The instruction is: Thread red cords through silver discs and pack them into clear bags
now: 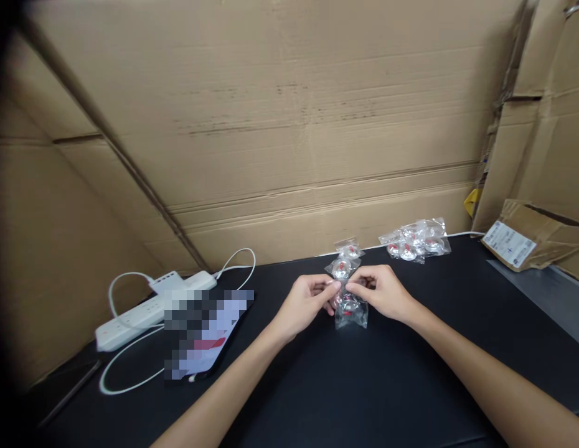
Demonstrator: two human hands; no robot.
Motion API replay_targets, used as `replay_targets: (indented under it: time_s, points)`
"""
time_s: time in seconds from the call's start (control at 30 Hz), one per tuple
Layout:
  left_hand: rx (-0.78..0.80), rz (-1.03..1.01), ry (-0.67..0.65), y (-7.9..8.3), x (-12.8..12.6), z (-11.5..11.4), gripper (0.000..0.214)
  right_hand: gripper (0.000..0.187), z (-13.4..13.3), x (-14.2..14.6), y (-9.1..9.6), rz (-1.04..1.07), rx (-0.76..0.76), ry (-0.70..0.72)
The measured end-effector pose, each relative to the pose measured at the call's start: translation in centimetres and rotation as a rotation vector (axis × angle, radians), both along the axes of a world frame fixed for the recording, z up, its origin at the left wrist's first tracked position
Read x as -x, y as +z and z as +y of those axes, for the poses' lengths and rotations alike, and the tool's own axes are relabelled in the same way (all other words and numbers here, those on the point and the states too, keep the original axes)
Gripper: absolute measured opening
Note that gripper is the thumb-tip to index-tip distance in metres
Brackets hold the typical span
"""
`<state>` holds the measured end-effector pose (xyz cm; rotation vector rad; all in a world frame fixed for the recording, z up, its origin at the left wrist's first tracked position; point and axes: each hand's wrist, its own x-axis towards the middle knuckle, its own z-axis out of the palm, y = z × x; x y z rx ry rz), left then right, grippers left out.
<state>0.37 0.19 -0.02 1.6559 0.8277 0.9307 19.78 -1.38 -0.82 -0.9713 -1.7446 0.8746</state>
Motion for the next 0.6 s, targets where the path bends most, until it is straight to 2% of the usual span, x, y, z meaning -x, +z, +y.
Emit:
replay_targets:
  time_s: [0.2,0.3,0.5,0.6]
  points:
    - [-0.203,0.214,0.084,0.5,0.6,-0.2,0.030,0.023,0.4,-0.6,-0.5,0.071,0.129,0.051]
    - [-0.265,0.265,0.075,0.6,0.9,-0.2,0.029,0.024,0.5,-0.8,-0.4,0.090,0.172,0.063]
    - [-0.256,0.258,0.071,0.7,1.5,0.6,0.028,0.023,0.5,-1.5,0.1,0.132,0.198,0.046]
    - [-0.277,0.162,0.141,1.1,1.9,1.1,0.028,0.022,0.6,-2.5,0.2,0.176,0.204,-0.013]
